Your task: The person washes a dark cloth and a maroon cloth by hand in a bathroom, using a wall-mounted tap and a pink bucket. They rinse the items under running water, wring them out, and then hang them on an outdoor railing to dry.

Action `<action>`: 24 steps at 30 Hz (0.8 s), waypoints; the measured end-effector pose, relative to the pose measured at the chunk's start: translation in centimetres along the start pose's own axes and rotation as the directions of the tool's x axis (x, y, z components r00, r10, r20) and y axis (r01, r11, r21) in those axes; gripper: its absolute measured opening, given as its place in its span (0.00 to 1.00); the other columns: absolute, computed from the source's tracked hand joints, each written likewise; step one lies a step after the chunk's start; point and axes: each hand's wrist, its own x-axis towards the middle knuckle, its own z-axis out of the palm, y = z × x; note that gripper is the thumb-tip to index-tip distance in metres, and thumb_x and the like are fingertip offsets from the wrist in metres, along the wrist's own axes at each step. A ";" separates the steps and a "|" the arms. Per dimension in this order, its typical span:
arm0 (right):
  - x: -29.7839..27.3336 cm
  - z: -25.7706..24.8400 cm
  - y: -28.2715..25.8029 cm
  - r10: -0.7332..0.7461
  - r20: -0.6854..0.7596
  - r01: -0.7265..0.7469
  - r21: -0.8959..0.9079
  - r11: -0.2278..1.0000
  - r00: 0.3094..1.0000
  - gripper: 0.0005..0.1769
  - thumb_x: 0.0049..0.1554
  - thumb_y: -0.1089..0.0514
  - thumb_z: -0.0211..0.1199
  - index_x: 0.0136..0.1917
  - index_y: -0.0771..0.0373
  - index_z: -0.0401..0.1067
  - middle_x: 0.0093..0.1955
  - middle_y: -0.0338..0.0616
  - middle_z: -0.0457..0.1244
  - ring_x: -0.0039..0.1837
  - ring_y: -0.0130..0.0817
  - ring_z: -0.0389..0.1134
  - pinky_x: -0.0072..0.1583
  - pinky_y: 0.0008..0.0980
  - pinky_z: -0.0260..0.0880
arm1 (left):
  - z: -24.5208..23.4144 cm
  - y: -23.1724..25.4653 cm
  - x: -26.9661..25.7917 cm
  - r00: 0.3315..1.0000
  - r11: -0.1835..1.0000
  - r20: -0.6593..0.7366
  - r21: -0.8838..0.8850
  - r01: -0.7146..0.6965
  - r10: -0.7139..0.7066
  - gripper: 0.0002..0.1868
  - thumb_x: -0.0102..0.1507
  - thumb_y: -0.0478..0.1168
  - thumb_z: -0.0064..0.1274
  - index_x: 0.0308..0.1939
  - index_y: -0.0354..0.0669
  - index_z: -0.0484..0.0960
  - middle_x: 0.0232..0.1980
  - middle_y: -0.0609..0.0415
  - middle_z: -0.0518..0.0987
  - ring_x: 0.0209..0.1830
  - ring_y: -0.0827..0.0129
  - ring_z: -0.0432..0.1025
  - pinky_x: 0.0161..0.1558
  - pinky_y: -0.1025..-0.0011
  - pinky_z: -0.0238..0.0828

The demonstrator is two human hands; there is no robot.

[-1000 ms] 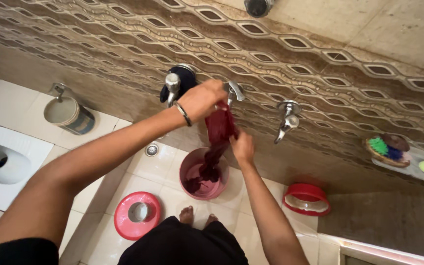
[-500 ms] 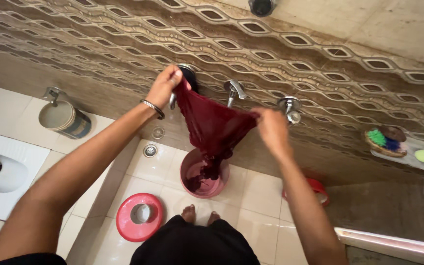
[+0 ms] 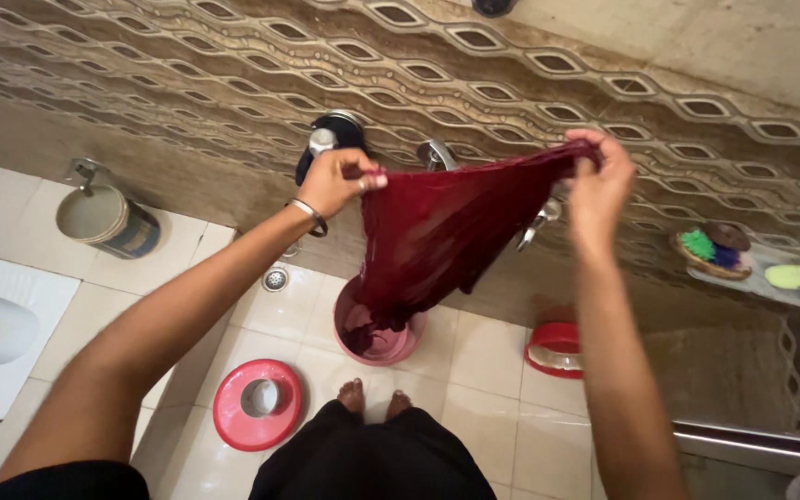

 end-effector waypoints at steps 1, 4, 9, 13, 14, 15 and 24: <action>-0.4 1.5 0.1 -0.042 0.058 0.037 0.088 0.995 0.997 0.21 0.58 0.73 0.50 0.56 0.58 0.77 0.52 0.42 0.71 0.51 0.30 0.73 0.51 0.29 0.73 | 0.3 -0.5 0.9 0.999 0.988 -0.027 -0.150 -0.023 0.019 0.11 0.67 0.38 0.60 0.40 0.33 0.74 0.47 0.52 0.86 0.46 0.76 0.77 0.49 0.76 0.74; -0.3 3.3 -0.2 -0.014 0.408 0.115 -0.224 0.968 0.913 0.17 0.55 0.72 0.57 0.53 0.60 0.80 0.47 0.43 0.72 0.46 0.27 0.72 0.48 0.29 0.70 | 0.6 -0.5 2.6 0.988 0.916 -0.064 -0.387 0.104 -0.139 0.12 0.70 0.41 0.51 0.43 0.36 0.68 0.42 0.50 0.86 0.41 0.70 0.81 0.45 0.74 0.78; 1.4 4.6 -0.3 0.218 0.377 -0.124 -0.258 0.958 0.900 0.13 0.60 0.67 0.59 0.54 0.58 0.80 0.46 0.41 0.74 0.42 0.27 0.73 0.44 0.29 0.73 | 2.0 3.5 -0.4 0.999 0.888 -0.032 0.458 0.034 -0.022 0.21 0.73 0.50 0.46 0.58 0.34 0.68 0.39 0.39 0.79 0.38 0.55 0.74 0.42 0.60 0.72; 1.3 5.6 0.4 0.158 0.418 -0.043 -0.272 0.961 0.895 0.11 0.56 0.66 0.65 0.52 0.59 0.81 0.45 0.42 0.74 0.44 0.27 0.75 0.47 0.29 0.73 | 0.7 4.5 -3.1 0.940 0.584 0.338 0.752 -0.305 0.056 0.23 0.66 0.56 0.57 0.53 0.42 0.76 0.43 0.43 0.76 0.46 0.55 0.71 0.48 0.58 0.70; 1.4 5.7 0.6 0.172 0.432 -0.039 -0.301 0.953 0.885 0.11 0.55 0.66 0.65 0.51 0.59 0.82 0.45 0.42 0.74 0.44 0.26 0.75 0.48 0.29 0.74 | 0.6 3.6 -3.2 0.944 0.568 0.323 0.791 -0.229 -0.069 0.18 0.66 0.55 0.56 0.50 0.48 0.80 0.44 0.47 0.76 0.47 0.58 0.71 0.50 0.60 0.69; 1.3 6.0 1.0 0.152 0.450 -0.021 -0.284 0.959 0.880 0.09 0.54 0.66 0.68 0.49 0.60 0.82 0.44 0.42 0.74 0.45 0.26 0.75 0.48 0.29 0.74 | 0.5 2.2 -3.1 0.967 0.711 0.247 0.667 -0.222 0.070 0.17 0.68 0.53 0.56 0.48 0.45 0.79 0.45 0.48 0.75 0.47 0.59 0.71 0.51 0.61 0.69; -1.0 11.2 2.9 0.071 0.568 0.074 -0.228 0.971 0.820 0.11 0.55 0.63 0.66 0.51 0.58 0.81 0.44 0.45 0.73 0.46 0.33 0.75 0.50 0.34 0.72 | 5.3 -3.7 -0.9 0.999 0.996 -0.047 0.093 0.019 -0.015 0.19 0.63 0.48 0.62 0.49 0.41 0.74 0.44 0.58 0.79 0.46 0.75 0.71 0.51 0.72 0.69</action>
